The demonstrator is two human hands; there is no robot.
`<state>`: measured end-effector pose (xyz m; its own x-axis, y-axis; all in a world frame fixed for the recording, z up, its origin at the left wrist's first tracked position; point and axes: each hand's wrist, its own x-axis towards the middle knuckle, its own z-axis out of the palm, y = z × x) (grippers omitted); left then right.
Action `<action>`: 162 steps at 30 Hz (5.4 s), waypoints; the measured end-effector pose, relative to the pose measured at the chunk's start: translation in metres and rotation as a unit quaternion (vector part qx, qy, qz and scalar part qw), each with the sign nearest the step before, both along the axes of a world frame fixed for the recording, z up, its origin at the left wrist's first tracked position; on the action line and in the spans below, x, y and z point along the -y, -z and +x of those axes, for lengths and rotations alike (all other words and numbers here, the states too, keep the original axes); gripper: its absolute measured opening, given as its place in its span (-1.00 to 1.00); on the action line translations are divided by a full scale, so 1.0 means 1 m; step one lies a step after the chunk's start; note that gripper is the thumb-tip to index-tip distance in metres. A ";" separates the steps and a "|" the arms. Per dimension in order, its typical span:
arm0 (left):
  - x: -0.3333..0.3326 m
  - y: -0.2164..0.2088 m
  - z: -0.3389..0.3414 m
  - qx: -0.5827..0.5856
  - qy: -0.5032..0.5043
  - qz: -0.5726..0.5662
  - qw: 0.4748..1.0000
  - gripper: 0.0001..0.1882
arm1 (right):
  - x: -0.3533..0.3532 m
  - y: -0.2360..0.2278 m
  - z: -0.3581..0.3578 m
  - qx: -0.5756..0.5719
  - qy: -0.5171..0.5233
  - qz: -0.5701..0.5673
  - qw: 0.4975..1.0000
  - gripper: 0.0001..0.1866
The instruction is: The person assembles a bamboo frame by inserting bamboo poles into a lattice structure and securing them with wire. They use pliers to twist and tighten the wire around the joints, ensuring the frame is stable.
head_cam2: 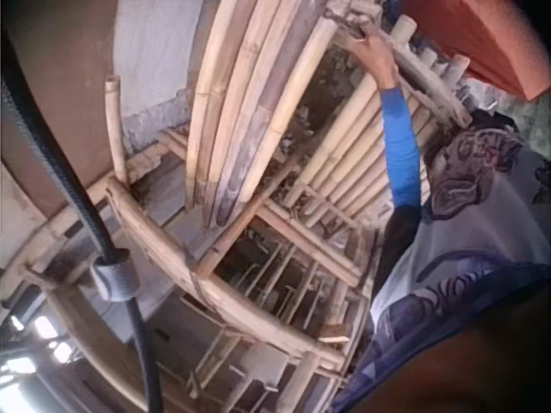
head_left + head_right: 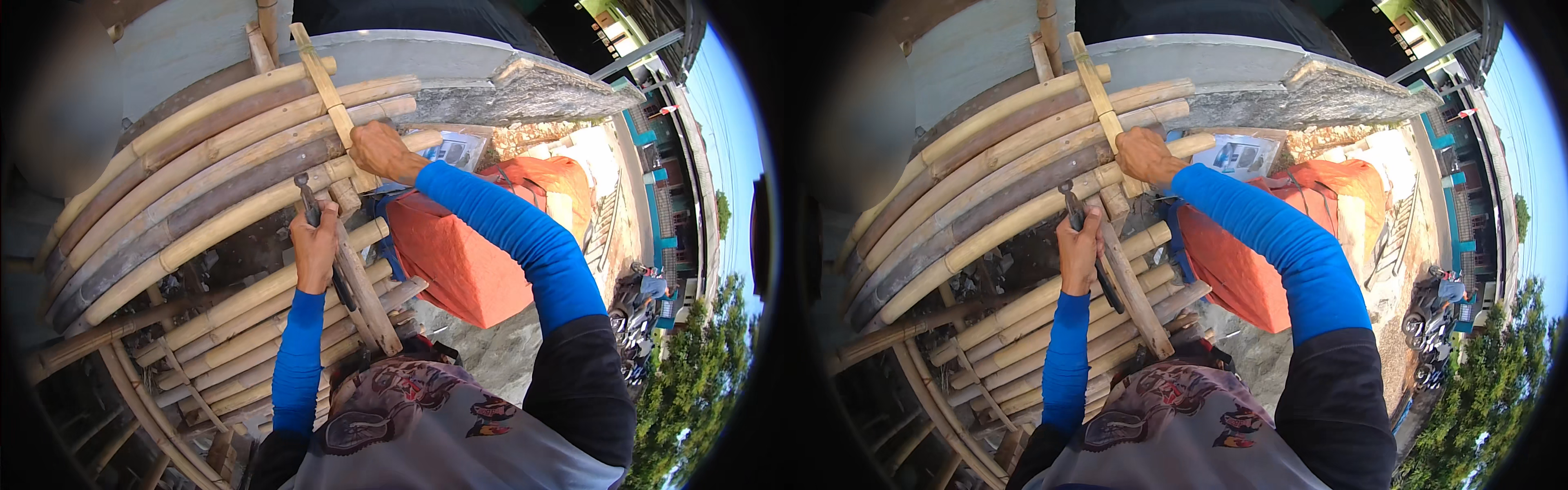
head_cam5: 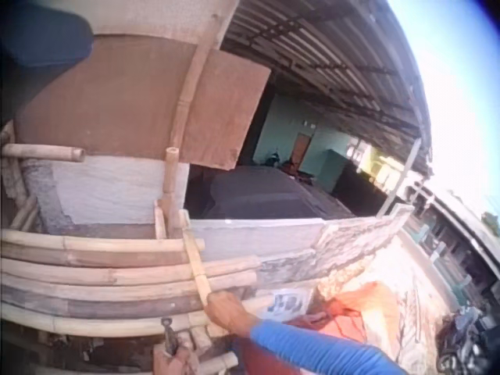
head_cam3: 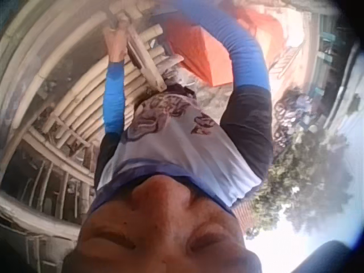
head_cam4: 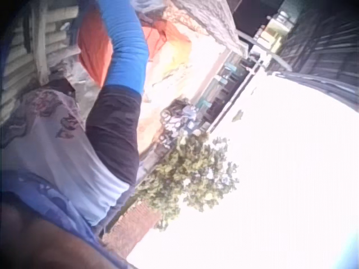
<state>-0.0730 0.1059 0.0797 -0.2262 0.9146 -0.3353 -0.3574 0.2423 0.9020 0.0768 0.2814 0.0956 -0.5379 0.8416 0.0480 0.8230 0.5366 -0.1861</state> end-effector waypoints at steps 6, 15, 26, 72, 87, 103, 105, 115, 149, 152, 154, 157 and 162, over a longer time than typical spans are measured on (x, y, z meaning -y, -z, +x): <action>0.013 -0.026 0.031 0.225 -0.011 0.020 0.974 -0.60 | 0.038 -0.078 0.017 -0.064 -0.012 -0.092 0.994 -0.66; -0.035 -0.051 0.097 0.566 -0.048 0.006 0.823 -0.64 | 0.110 -0.159 0.060 -0.035 0.068 -0.358 0.931 -0.13; -0.073 -0.035 0.120 0.664 -0.059 -0.019 0.745 -0.57 | 0.036 -0.179 0.062 0.120 -0.026 -0.265 0.956 -0.63; -0.112 -0.084 0.120 0.665 -0.167 -0.115 0.719 -0.40 | 0.033 -0.195 -0.009 0.472 -0.228 0.032 0.851 -0.38; -0.049 -0.011 0.110 -0.144 -0.101 0.034 0.984 -0.47 | 0.001 -0.190 0.001 0.488 -0.216 -0.041 0.845 -0.84; -0.095 -0.046 0.186 0.401 -0.225 0.000 0.888 -0.60 | -0.005 -0.166 0.045 0.176 0.208 -0.510 0.816 -0.46; -0.097 -0.040 0.188 0.424 -0.236 0.023 0.874 -0.59 | 0.005 -0.156 0.054 0.140 0.202 -0.522 0.816 -0.51; -0.099 -0.034 0.187 0.453 -0.154 -0.021 0.878 -0.57 | 0.001 -0.140 0.084 0.084 0.208 -0.542 0.810 -0.55; -0.081 -0.065 0.159 0.579 -0.170 0.017 0.797 -0.72 | -0.006 -0.162 0.063 0.519 -0.231 0.234 0.789 -0.05; -0.076 -0.065 0.155 0.620 -0.159 0.045 0.767 -0.66 | -0.009 -0.161 0.059 0.493 -0.206 0.215 0.817 -0.02; -0.074 -0.078 0.146 0.601 -0.152 0.006 0.785 -0.61 | -0.011 -0.157 0.065 0.465 -0.202 0.227 0.831 0.00; -0.065 -0.088 0.151 0.590 -0.153 0.023 0.792 -0.59 | -0.009 -0.146 0.068 0.432 -0.174 0.232 0.854 0.00; -0.052 -0.098 0.150 0.573 -0.133 0.011 0.809 -0.56 | -0.020 -0.141 0.083 0.393 -0.140 0.151 0.896 0.01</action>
<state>0.0769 0.1576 0.1773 0.0304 0.8934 -0.4482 -0.9985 0.0065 -0.0547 0.1596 0.3010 0.2362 -0.6937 0.6808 -0.2352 0.4609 0.6704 0.5815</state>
